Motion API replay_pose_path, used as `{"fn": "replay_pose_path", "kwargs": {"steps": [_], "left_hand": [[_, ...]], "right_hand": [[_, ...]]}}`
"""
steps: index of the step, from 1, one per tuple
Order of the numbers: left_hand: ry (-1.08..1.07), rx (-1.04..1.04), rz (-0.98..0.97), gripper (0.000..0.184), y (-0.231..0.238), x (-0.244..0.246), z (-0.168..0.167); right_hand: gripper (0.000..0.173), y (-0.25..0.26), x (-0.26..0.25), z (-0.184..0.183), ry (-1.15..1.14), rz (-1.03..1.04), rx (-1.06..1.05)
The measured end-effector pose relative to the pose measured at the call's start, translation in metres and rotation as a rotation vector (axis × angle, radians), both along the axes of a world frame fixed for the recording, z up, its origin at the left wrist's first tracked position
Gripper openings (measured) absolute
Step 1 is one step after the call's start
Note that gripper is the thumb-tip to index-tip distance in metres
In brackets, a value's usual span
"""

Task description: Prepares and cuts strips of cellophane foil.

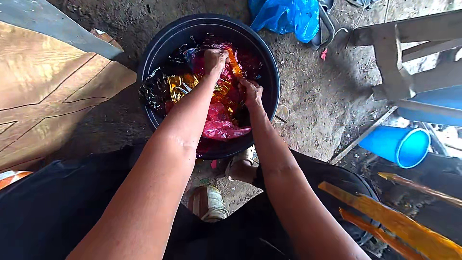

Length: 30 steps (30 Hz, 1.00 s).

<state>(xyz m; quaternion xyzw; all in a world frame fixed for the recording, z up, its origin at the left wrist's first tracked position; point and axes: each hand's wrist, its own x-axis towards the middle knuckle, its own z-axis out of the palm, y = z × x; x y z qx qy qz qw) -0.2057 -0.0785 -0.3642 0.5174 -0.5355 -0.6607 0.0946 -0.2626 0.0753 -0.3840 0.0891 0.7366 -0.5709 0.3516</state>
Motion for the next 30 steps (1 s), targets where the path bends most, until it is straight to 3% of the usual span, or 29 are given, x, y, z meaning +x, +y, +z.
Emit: {"fn": "replay_pose_path", "kwargs": {"steps": [6, 12, 15, 18, 21, 24, 27, 30], "left_hand": [[-0.062, -0.064, -0.125, 0.026, -0.016, 0.02, 0.029], [-0.313, -0.495, -0.42, 0.029, -0.047, 0.083, 0.057], [-0.477, -0.58, -0.651, 0.03, -0.045, 0.108, 0.053], [-0.657, -0.658, -0.842, 0.04, -0.029, 0.121, 0.046], [-0.799, -0.752, -0.907, 0.054, -0.011, 0.127, 0.043], [-0.903, -0.758, -0.913, 0.058, -0.006, 0.125, 0.041], [-0.92, -0.689, -0.906, 0.064, -0.009, 0.124, 0.043], [-0.892, -0.657, -0.931, 0.066, -0.013, 0.126, 0.047]], "right_hand": [[0.016, 0.002, 0.004, -0.004, -0.039, -0.009, 0.034], [0.038, 0.018, 0.006, 0.002, 0.261, 0.308, 0.232], [0.046, 0.025, 0.008, 0.005, 0.409, 0.474, 0.403], [0.05, 0.032, 0.021, 0.017, 0.544, 0.484, 0.528], [0.047, 0.036, 0.037, 0.02, 0.742, 0.482, 0.53], [0.051, 0.03, 0.056, 0.02, 0.84, 0.712, 0.355], [0.051, 0.018, 0.083, 0.015, 0.792, 1.04, 0.171], [0.058, 0.019, 0.107, 0.011, 0.794, 1.33, 0.146]]}}
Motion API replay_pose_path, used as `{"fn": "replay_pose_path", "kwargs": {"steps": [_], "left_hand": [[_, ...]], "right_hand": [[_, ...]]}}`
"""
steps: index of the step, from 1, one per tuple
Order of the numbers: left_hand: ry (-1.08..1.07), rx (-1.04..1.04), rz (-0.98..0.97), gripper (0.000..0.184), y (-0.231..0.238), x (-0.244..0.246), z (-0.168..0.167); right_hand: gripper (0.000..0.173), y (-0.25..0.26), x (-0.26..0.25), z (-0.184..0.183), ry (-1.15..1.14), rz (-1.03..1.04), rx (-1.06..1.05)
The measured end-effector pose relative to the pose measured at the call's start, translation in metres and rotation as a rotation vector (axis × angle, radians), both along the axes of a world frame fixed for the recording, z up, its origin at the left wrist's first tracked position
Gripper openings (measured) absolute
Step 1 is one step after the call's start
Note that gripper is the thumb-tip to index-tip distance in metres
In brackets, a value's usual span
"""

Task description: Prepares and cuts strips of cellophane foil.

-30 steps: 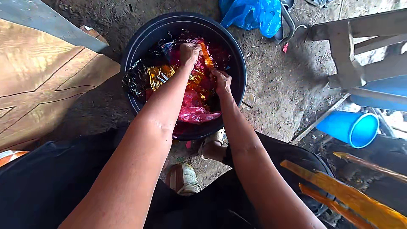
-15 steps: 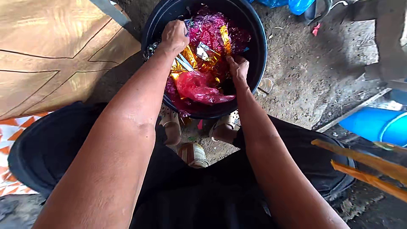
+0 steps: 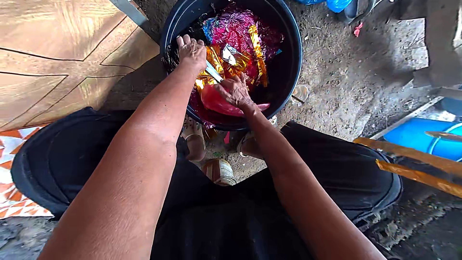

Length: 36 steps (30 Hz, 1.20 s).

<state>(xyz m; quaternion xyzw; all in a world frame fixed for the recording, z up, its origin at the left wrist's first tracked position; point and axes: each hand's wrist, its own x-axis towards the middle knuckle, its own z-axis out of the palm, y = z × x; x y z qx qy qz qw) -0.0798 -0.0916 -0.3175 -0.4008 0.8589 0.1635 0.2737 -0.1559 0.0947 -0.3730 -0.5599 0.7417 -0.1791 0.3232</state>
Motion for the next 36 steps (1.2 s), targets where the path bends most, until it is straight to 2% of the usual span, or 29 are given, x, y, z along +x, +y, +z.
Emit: {"fn": "replay_pose_path", "kwargs": {"steps": [3, 6, 8, 13, 19, 24, 27, 30, 32, 34, 36], "left_hand": [[0.071, 0.045, -0.016, 0.066, -0.001, 0.005, 0.004], [0.122, 0.09, -0.027, 0.047, 0.003, 0.007, 0.01], [0.057, 0.124, -0.023, 0.039, 0.014, 0.009, 0.014], [-0.098, 0.115, -0.027, 0.085, 0.06, 0.029, 0.004], [-0.086, 0.043, -0.028, 0.085, 0.068, 0.037, -0.002], [-0.069, 0.01, 0.01, 0.078, 0.064, 0.041, -0.002], [0.034, 0.078, 0.056, 0.076, 0.064, 0.032, -0.003], [0.309, 0.101, 0.045, 0.054, 0.064, 0.011, -0.01], [0.429, 0.113, -0.045, 0.037, 0.065, -0.005, -0.014], [0.446, 0.102, -0.074, 0.031, 0.068, -0.016, -0.015], [0.435, 0.08, 0.013, 0.034, 0.068, -0.019, -0.016]], "right_hand": [[0.068, 0.019, 0.017, -0.004, 0.027, 0.136, 0.014], [0.069, 0.041, 0.026, -0.005, 0.024, 0.13, 0.061], [0.064, 0.053, 0.029, -0.003, 0.05, 0.082, 0.117], [0.055, 0.054, 0.03, 0.011, 0.045, -0.021, 0.374], [0.045, 0.054, 0.03, 0.031, 0.045, -0.058, 0.561], [0.045, 0.049, 0.029, 0.051, 0.051, -0.117, 0.714], [0.057, 0.051, 0.029, 0.038, -0.048, -0.069, 0.62], [0.063, 0.052, 0.039, 0.025, -0.142, -0.031, 0.457], [0.064, 0.05, 0.044, 0.027, -0.165, -0.057, 0.422], [0.065, 0.048, 0.043, 0.029, -0.187, -0.115, 0.448], [0.064, 0.05, 0.038, 0.029, -0.15, -0.165, 0.473]]}}
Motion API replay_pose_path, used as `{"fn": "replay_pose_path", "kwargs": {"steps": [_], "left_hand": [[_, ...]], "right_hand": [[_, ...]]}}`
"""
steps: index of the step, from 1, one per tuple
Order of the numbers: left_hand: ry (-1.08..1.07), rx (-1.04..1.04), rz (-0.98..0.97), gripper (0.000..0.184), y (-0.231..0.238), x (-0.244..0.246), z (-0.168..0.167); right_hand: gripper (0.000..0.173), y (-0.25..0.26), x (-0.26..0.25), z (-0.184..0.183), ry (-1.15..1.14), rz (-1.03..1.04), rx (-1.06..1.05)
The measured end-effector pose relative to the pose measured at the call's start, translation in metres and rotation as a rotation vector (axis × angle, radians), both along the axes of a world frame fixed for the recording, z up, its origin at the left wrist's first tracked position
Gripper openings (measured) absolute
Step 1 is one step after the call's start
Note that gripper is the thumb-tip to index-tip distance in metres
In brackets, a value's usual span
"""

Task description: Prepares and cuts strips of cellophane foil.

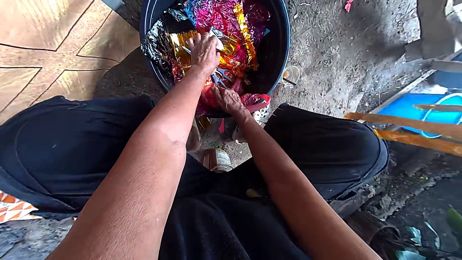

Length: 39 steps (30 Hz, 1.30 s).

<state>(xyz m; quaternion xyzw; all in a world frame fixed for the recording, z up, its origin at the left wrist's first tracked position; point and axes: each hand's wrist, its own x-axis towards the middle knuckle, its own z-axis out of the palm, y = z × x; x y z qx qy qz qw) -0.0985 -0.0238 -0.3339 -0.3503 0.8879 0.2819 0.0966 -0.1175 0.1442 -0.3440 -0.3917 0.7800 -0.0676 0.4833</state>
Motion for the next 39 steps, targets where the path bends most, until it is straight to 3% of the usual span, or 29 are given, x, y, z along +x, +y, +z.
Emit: {"fn": "replay_pose_path", "kwargs": {"steps": [5, 9, 14, 24, 31, 39], "left_hand": [[-0.03, -0.113, 0.165, 0.049, -0.019, 0.026, 0.003], [-0.222, -0.201, 0.173, 0.073, -0.038, 0.044, 0.0], [-0.375, -0.206, 0.127, 0.075, -0.043, 0.037, 0.005], [-0.641, -0.225, 0.049, 0.06, -0.056, 0.024, 0.016], [-0.446, -0.146, 0.086, 0.038, -0.064, 0.027, 0.022], [-0.336, 0.112, 0.204, 0.04, -0.069, 0.033, 0.02]], "right_hand": [[0.055, -0.002, -0.007, -0.006, 0.096, -0.071, 0.055], [0.051, -0.007, -0.009, -0.012, 0.092, -0.228, 0.057], [0.043, -0.003, -0.01, -0.015, 0.109, -0.232, 0.058], [0.052, -0.006, -0.006, -0.021, 0.095, -0.244, 0.033], [0.041, -0.02, -0.023, -0.029, 0.42, -0.033, 0.045], [0.072, -0.034, -0.043, -0.033, 0.183, -0.078, 0.166]]}}
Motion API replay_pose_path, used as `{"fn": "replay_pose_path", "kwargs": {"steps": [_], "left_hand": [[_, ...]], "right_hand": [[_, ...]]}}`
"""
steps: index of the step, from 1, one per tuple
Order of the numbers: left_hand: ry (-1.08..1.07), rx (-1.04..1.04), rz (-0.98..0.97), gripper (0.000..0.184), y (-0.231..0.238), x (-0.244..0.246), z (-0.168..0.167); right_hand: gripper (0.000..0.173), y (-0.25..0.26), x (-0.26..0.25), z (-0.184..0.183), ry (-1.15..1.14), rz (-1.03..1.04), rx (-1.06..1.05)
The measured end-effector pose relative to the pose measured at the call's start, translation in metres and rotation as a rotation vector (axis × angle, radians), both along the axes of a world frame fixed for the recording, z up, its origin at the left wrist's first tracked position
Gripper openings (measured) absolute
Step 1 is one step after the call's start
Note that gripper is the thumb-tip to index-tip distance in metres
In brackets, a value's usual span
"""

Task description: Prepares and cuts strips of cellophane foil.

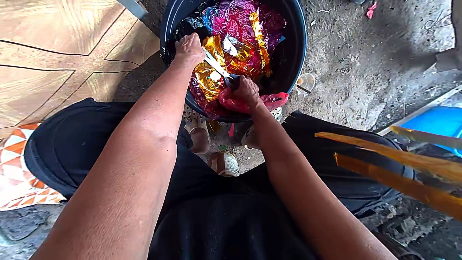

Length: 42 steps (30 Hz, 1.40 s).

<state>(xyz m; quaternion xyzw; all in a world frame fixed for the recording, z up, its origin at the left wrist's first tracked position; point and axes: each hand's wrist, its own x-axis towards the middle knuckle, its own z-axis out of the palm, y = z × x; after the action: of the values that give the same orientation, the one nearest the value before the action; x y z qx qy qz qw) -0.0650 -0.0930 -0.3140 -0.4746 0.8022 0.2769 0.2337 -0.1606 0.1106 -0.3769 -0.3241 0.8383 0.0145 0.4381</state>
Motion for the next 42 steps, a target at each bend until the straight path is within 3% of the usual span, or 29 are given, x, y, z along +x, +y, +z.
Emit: {"fn": "replay_pose_path", "kwargs": {"steps": [2, 6, 8, 10, 12, 13, 15, 17, 19, 24, 29, 32, 35, 39, 42], "left_hand": [[0.026, 0.012, 0.028, 0.045, 0.001, 0.002, -0.006], [0.137, 0.048, 0.078, 0.038, -0.005, 0.009, -0.005], [0.246, 0.118, 0.175, 0.039, -0.012, 0.011, -0.005], [0.338, 0.237, 0.275, 0.044, -0.019, 0.01, -0.006], [0.384, 0.335, 0.321, 0.044, -0.021, 0.008, 0.005], [0.388, 0.341, 0.318, 0.044, -0.023, 0.007, 0.011], [0.386, 0.292, 0.279, 0.043, -0.029, 0.006, 0.019], [0.389, 0.229, 0.232, 0.042, -0.036, 0.006, 0.024], [0.387, 0.194, 0.203, 0.04, -0.039, 0.007, 0.034], [0.461, 0.11, 0.179, 0.031, -0.042, 0.015, 0.06], [0.594, 0.037, 0.174, 0.043, -0.038, 0.026, 0.102], [0.689, -0.007, 0.147, 0.047, -0.031, 0.038, 0.138], [0.846, -0.056, 0.13, 0.045, -0.022, 0.059, 0.169], [1.071, -0.078, 0.227, 0.04, -0.006, 0.075, 0.181], [1.113, -0.069, 0.256, 0.039, 0.0, 0.069, 0.184]], "right_hand": [[0.073, 0.004, 0.001, -0.003, -0.003, 0.003, -0.014], [0.077, 0.009, 0.0, -0.015, -0.029, -0.044, -0.04], [0.078, 0.021, 0.002, -0.011, -0.023, -0.035, -0.178], [0.074, 0.037, 0.011, 0.04, 0.041, 0.014, -0.451], [0.075, 0.014, 0.014, 0.165, -0.165, 0.028, -0.074], [0.072, 0.013, 0.017, 0.181, -0.169, -0.002, -0.062], [0.065, 0.026, 0.016, 0.136, -0.131, -0.045, -0.214], [0.058, 0.032, 0.002, 0.035, -0.108, -0.082, -0.463], [0.058, 0.019, -0.009, -0.002, -0.186, -0.165, -0.545], [0.051, -0.006, -0.015, 0.022, -0.229, -0.301, -0.871], [0.061, -0.031, -0.015, 0.047, -0.21, -0.38, -1.137], [0.059, -0.041, -0.013, 0.073, 0.067, -0.404, -1.129], [0.043, -0.045, -0.006, 0.104, 0.319, -0.319, -0.996], [0.04, -0.048, 0.006, 0.118, 0.262, -0.313, -0.868], [0.05, -0.052, 0.012, 0.117, 0.242, -0.402, -0.803]]}}
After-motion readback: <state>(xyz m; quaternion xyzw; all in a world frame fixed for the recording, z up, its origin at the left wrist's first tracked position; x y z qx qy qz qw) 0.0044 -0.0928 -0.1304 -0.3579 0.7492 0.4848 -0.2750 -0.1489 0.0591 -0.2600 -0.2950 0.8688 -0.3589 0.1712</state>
